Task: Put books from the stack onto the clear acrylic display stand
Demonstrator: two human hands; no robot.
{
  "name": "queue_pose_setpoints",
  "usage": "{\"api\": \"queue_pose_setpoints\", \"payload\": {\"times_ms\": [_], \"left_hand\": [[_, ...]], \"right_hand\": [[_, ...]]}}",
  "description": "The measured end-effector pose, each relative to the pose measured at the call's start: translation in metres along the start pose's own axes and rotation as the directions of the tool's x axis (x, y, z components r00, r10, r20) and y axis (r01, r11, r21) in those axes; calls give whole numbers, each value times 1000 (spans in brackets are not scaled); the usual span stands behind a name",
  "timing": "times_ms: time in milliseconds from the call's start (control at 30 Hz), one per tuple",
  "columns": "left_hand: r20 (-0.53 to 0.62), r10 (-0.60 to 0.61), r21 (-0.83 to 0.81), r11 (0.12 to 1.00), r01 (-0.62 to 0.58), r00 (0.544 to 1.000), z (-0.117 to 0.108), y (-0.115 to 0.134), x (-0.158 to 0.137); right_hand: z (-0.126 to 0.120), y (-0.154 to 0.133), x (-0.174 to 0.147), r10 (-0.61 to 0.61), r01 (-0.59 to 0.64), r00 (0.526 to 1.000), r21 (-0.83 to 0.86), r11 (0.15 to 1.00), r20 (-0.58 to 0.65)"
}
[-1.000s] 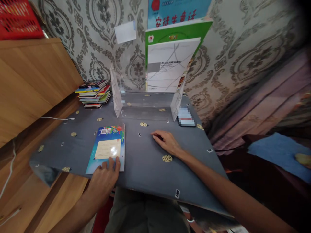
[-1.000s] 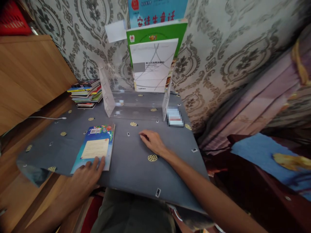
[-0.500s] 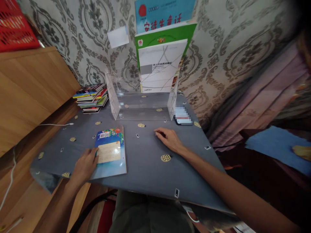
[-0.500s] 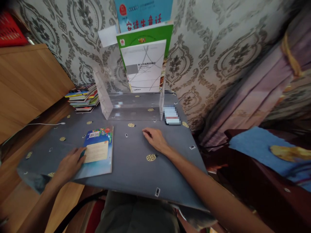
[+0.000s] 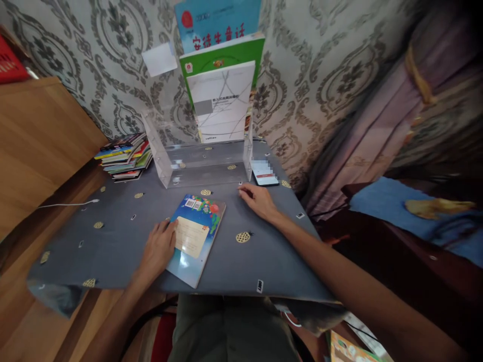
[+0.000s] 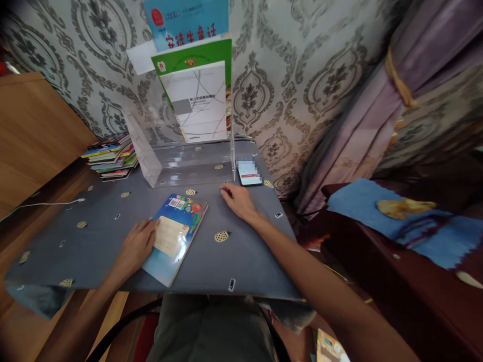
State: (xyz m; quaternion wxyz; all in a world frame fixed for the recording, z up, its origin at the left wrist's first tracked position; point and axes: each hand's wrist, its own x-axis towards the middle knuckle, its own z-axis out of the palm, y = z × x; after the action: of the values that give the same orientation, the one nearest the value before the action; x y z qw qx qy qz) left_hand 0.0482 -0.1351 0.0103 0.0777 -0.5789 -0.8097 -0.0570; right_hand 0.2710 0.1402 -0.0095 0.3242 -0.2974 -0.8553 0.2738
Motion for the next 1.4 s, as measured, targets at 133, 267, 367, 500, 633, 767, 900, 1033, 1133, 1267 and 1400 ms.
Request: {"api": "queue_pose_setpoints", "payload": {"times_ms": [133, 267, 367, 500, 633, 767, 900, 1033, 1133, 1267, 1400], "left_hand": [[-78, 39, 15, 999, -38, 996, 7, 34, 9], [-67, 51, 55, 997, -47, 996, 4, 61, 12], [-30, 49, 64, 997, -47, 998, 0, 78, 12], [1, 38, 38, 999, -38, 999, -4, 94, 13], [18, 78, -21, 997, -77, 997, -3, 97, 23], [27, 146, -40, 989, -145, 989, -5, 98, 42], [78, 170, 11, 985, -171, 982, -7, 124, 54], [97, 233, -40, 972, -230, 968, -3, 162, 56], [94, 272, -88, 960, -265, 958, 1, 181, 58], [103, 254, -141, 961, -238, 962, 0, 190, 63], [109, 277, -247, 938, -244, 955, -12, 189, 66]], "right_hand": [[-12, 15, 4, 74, -72, 997, 79, 994, -18], [-18, 25, 7, 136, -132, 991, 133, 982, -18], [-20, 27, 8, 152, -151, 988, 165, 975, 2], [-24, 27, 6, 157, -159, 987, 191, 969, 26], [-30, 26, 0, 160, -160, 987, 188, 969, 12], [-37, 25, -11, 144, -140, 989, 147, 979, -15], [-43, 22, -22, 166, -161, 986, 136, 977, -25], [-46, 20, -31, 201, -194, 979, 189, 963, -19], [-48, 20, -35, 210, -204, 978, 225, 953, -6], [-51, 20, -40, 206, -198, 979, 261, 945, -3], [-53, 19, -43, 178, -169, 984, 270, 948, -9]]}}
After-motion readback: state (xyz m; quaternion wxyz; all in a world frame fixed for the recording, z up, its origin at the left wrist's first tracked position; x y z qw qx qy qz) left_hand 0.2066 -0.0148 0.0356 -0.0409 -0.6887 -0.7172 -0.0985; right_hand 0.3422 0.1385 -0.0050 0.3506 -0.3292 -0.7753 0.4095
